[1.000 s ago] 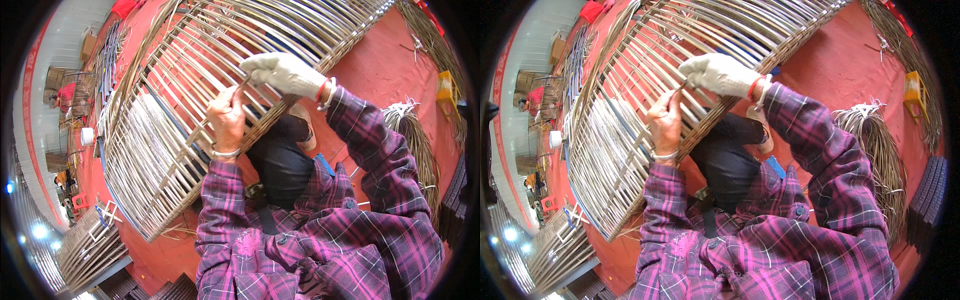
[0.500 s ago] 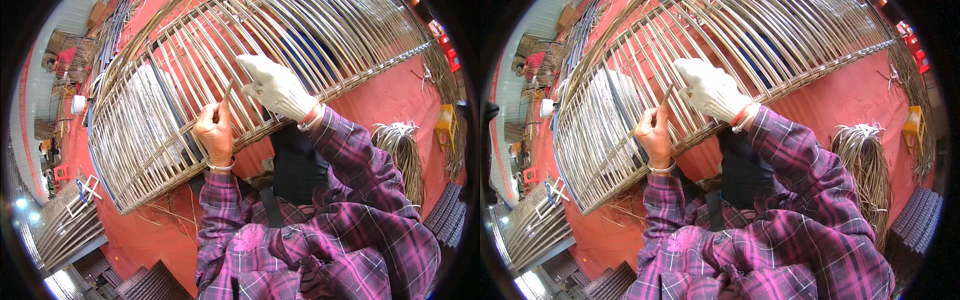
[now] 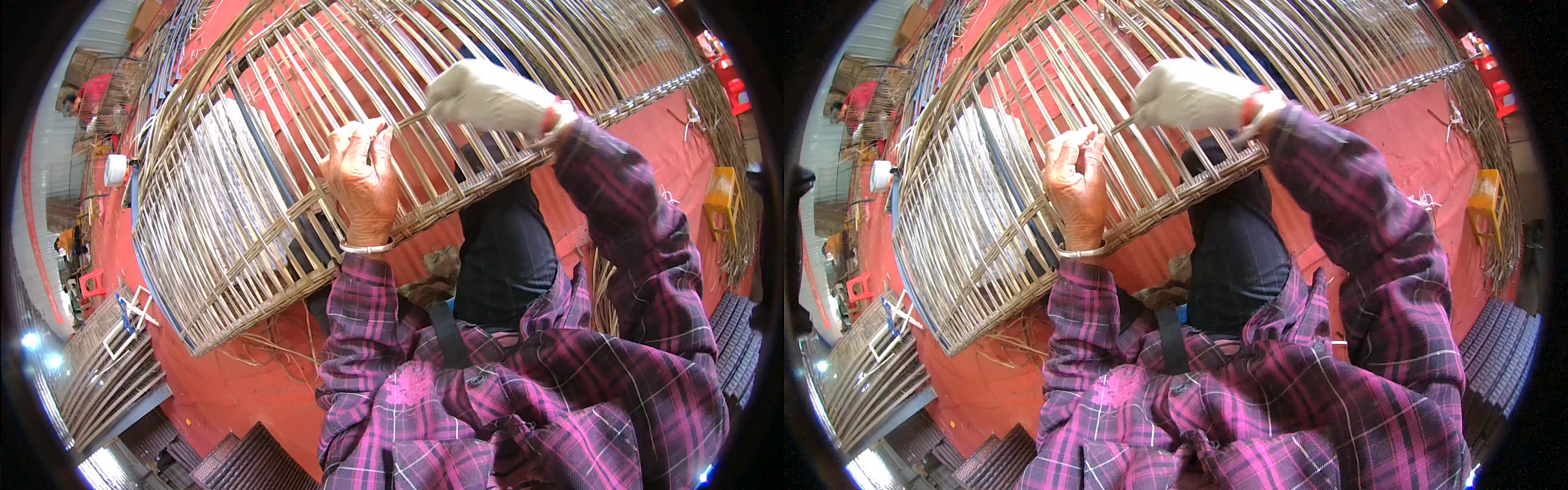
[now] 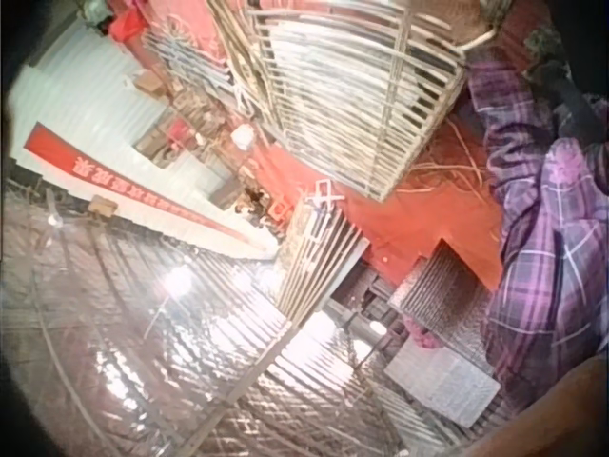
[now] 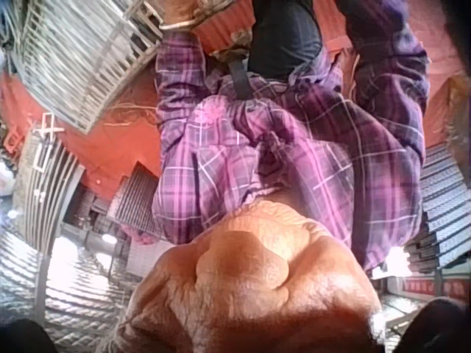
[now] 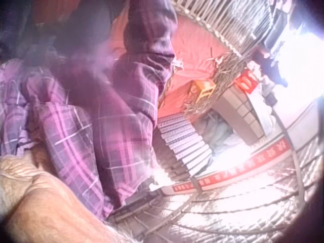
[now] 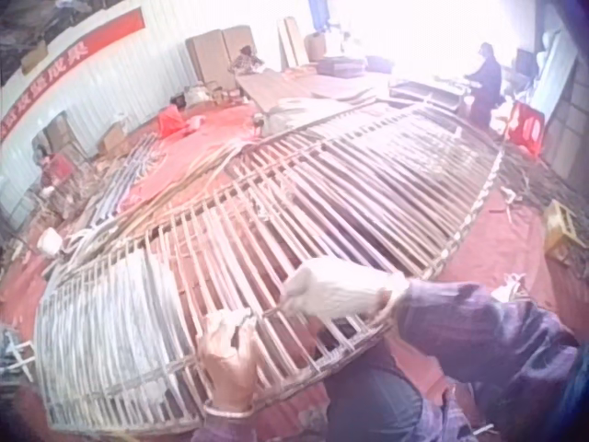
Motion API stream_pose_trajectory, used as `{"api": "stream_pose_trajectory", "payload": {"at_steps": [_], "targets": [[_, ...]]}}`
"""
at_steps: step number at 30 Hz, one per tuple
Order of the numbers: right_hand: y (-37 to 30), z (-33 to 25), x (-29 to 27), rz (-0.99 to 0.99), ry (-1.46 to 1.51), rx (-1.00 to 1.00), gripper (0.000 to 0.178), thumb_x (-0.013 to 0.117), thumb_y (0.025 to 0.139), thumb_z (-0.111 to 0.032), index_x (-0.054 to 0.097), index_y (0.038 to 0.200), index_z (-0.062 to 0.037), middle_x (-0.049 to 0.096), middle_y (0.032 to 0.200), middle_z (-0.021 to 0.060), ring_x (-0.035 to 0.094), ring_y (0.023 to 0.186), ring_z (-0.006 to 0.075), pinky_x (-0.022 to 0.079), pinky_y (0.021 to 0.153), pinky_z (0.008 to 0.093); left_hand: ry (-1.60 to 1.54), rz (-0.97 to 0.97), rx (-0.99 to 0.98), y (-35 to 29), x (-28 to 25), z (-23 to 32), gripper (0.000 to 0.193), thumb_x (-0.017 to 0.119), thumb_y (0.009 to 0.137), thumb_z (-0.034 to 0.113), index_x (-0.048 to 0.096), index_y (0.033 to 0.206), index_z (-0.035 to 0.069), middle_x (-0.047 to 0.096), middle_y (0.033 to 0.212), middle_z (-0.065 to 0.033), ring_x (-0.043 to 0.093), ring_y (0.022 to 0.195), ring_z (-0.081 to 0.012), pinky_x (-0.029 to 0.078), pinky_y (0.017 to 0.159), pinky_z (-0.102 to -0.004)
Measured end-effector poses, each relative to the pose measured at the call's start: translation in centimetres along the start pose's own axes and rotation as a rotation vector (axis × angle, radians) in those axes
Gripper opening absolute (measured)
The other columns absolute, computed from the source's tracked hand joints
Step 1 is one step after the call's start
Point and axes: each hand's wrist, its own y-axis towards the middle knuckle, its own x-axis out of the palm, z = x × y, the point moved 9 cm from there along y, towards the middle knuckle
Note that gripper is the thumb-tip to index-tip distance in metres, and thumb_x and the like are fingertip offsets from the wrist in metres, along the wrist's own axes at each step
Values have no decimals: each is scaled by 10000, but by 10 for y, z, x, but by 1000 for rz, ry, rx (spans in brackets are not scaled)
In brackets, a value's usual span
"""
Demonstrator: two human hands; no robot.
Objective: The person weaves a large cylindrical basket by hand, threading thin bamboo strips through vertical ribs. They rotate the basket and continue weaving around its circumference, occasionally adjusting the structure and pulling strips tight.
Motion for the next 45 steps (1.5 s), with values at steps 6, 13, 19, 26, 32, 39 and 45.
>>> {"api": "stream_pose_trajectory", "payload": {"at_steps": [6, 13, 19, 26, 32, 39, 45], "targets": [[-51, 28, -39, 127, 315, 196, 140, 623, 936, -158, 727, 954, -65, 601, 671, -34, 485, 547, 26, 398, 490, 206, -16, -151, 258, 7, 40, 54, 241, 704, 894, 141, 706, 1134, 126, 713, 1068, -52, 662, 1000, -206, 420, 899, -339], [-21, 4, 6, 281, 73, -15, 321, 639, 903, -167, 634, 1192, -29, 703, 950, 166, 700, 804, 258, 557, 737, 387, -257, -99, -7, 14, 4, 29, 37, 726, 842, 22, 727, 878, 27, 647, 697, -54, 581, 578, -103, 437, 523, -262], [9, 20, 42, 57, -250, 132, 476, 642, 828, -205, 563, 1264, -32, 698, 958, 200, 696, 868, 356, 535, 777, 458, -8, -258, -184, -8, 15, 3, 55, 731, 826, 82, 698, 812, 41, 657, 640, -82, 659, 589, -185, 495, 573, -304], [-2, 31, 41, -136, 316, 185, 205, 683, 889, -236, 741, 991, -68, 640, 699, -5, 541, 592, 78, 435, 540, 255, -146, -352, -263, -10, 36, -4, 146, 688, 916, 113, 674, 810, 14, 558, 617, 31, 454, 580, -34, 377, 521, -248], [-16, 45, 31, 44, 461, 250, 166, 684, 915, -172, 732, 1015, -49, 626, 677, -17, 511, 528, 51, 410, 498, 232, -114, -342, -204, -3, 54, -1, 151, 691, 921, 135, 698, 845, 5, 560, 640, 43, 455, 593, -39, 375, 525, -256], [0, 11, 24, 175, 54, -105, 478, 699, 876, -170, 594, 1323, -38, 691, 982, 85, 639, 726, 147, 536, 700, 305, -146, -414, -266, -11, 50, -7, 136, 716, 895, 151, 710, 885, 15, 620, 637, -68, 558, 578, -125, 442, 550, -308], [-5, 23, 26, -29, 419, 18, 183, 656, 901, -176, 724, 985, -29, 705, 832, 83, 648, 691, 135, 528, 647, 296, -143, -192, -180, -7, 43, -5, 93, 714, 895, 115, 704, 897, 23, 678, 812, -97, 615, 689, -173, 484, 626, -306]]}}
